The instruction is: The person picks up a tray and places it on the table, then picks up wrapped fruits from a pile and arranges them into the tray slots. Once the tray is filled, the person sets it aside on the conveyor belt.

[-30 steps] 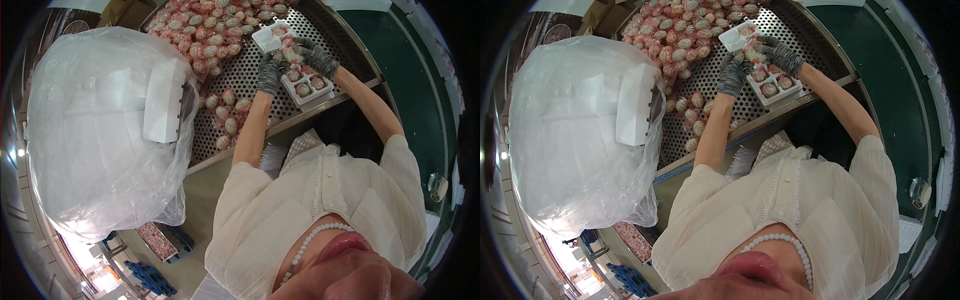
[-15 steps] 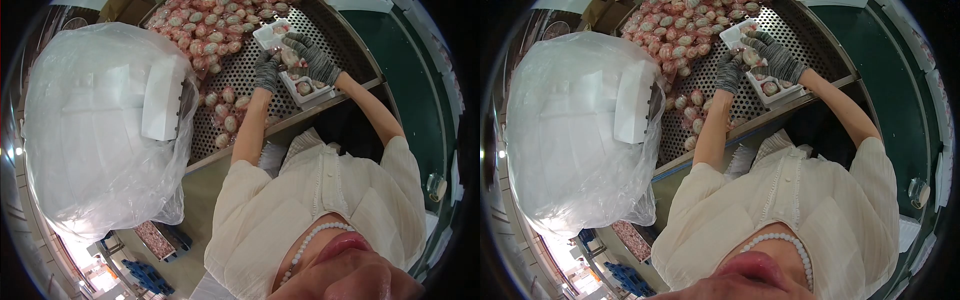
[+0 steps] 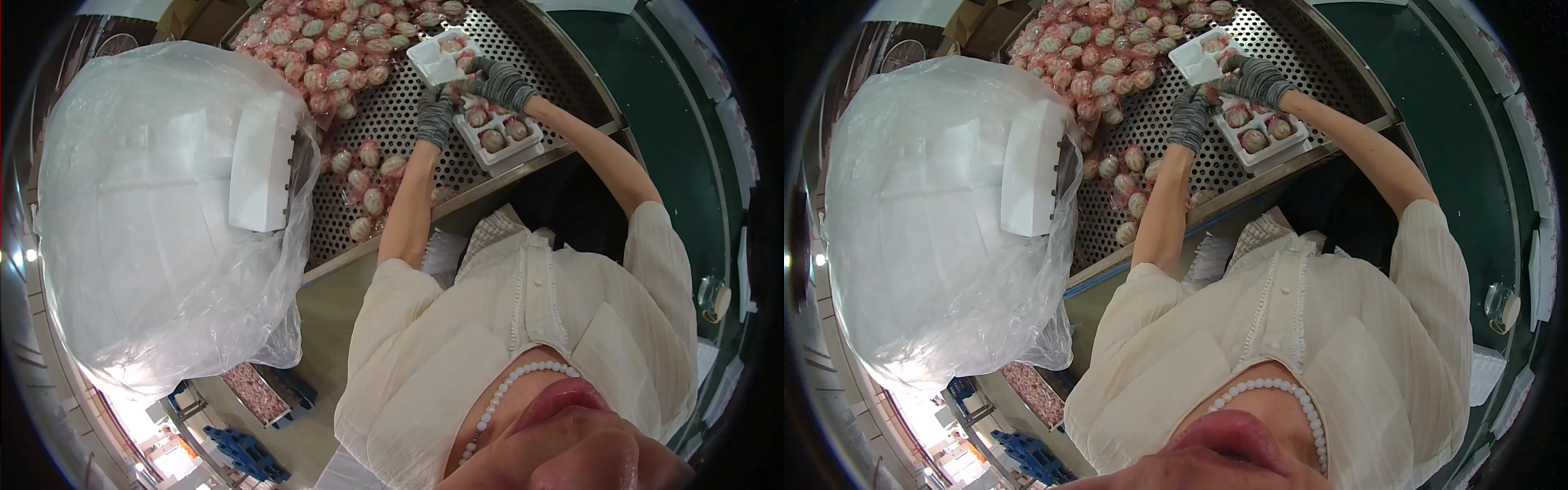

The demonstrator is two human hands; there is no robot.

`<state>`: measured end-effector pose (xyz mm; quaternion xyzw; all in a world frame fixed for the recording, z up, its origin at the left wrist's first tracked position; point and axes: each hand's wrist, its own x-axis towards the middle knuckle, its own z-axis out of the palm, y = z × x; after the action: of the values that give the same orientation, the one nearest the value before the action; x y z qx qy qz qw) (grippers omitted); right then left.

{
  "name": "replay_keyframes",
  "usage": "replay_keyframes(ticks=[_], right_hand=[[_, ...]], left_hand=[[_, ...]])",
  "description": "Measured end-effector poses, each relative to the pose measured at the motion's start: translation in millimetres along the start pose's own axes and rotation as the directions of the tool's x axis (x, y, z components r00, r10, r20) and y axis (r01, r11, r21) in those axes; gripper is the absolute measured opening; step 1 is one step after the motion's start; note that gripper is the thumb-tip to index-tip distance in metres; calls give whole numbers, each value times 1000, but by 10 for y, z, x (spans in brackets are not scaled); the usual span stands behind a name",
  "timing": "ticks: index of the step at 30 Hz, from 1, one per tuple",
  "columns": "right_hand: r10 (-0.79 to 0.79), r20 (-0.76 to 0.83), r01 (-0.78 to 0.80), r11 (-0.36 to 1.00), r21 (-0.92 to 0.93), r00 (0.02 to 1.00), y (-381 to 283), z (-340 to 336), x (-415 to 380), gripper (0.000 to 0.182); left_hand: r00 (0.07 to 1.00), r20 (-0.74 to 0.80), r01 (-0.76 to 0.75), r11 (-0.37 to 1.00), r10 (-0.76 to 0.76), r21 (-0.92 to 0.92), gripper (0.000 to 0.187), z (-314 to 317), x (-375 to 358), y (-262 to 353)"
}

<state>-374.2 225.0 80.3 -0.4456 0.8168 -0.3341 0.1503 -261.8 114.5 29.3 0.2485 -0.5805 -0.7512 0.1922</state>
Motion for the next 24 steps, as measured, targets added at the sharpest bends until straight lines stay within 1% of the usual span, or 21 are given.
replay_keyframes(ticks=[1, 2, 3, 4, 5, 6, 8, 9, 10, 12, 13, 14, 15, 16, 17, 18, 20, 22, 23, 24], right_hand=[[-55, 5, 55, 996, -65, 998, -31, -3, 35, 47], [-53, 4, 54, 996, -65, 999, 48, 58, 110, 47], [-75, -31, 69, 984, -161, 997, 143, 163, 221, 46], [-100, -61, 81, 964, -255, 993, 251, 263, 284, 44], [-74, 8, 73, 955, -289, 997, 11, 121, 222, 45], [-80, 10, 79, 954, -290, 997, -6, 109, 220, 45], [-122, 58, 134, 943, -306, 991, 2, 126, 197, 47], [-193, -15, 184, 950, -252, 981, 60, 147, 147, 45], [-197, -11, 188, 949, -254, 980, 103, 138, 115, 45], [-354, 113, 371, 866, -336, 928, 171, 121, 62, 41], [-442, 69, 434, 823, -367, 894, 194, 133, 63, 37], [-440, 73, 434, 823, -367, 895, 71, 78, 75, 37], [-280, 213, 343, 860, -377, 936, -170, -39, 108, 35], [-109, 341, 249, 882, -400, 934, -298, -105, 123, 33], [-221, 278, 324, 852, -411, 935, -182, -5, 212, 26], [-217, 275, 319, 854, -412, 937, -128, 67, 313, 26], [-190, 407, 412, 708, -574, 893, -43, 227, 532, 27], [-202, 405, 423, 690, -588, 892, 63, 313, 589, 25], [-234, 405, 440, 710, -549, 884, 59, 294, 564, 23], [-266, 406, 458, 729, -509, 875, -29, 216, 507, 21]], left_hand=[[1000, -2, -5, 999, 5, -34, 13, 7, 10, -23], [1000, 0, -4, 999, 4, -34, 13, -1, 74, -98], [976, -54, -177, 911, 212, 372, 13, -9, 162, -182], [911, -19, -275, 640, 413, 718, 14, -26, 213, -281], [865, -37, -328, 620, 501, 713, 14, 73, 134, -140], [863, -41, -328, 619, 504, 714, 14, 72, 135, -167], [780, 43, -349, 376, 624, 858, 14, 37, 82, -172], [813, 51, -315, 365, 580, 876, 15, 38, -9, -114], [813, 45, -312, 368, 581, 876, 15, 17, 1, -125], [800, 58, -342, 374, 598, 862, 17, 17, 12, -194], [774, 64, -341, 329, 630, 881, 17, 40, 17, -238], [776, 61, -339, 333, 628, 880, 17, 41, 17, -252], [799, 39, -323, 373, 601, 870, 18, 39, 21, -256], [819, 20, -308, 410, 573, 858, 19, 38, 25, -251], [820, 24, -311, 410, 572, 857, 19, 32, 19, -249], [833, 28, -317, 436, 552, 842, 21, 23, -4, -248], [845, 37, -325, 458, 534, 827, 23, 13, -41, -225], [908, -60, -265, 679, 415, 684, 26, -4, -61, -194], [908, -62, -263, 678, 415, 686, 26, -9, -98, -179], [878, -7, -307, 574, 478, 759, 28, 12, -131, -149]])
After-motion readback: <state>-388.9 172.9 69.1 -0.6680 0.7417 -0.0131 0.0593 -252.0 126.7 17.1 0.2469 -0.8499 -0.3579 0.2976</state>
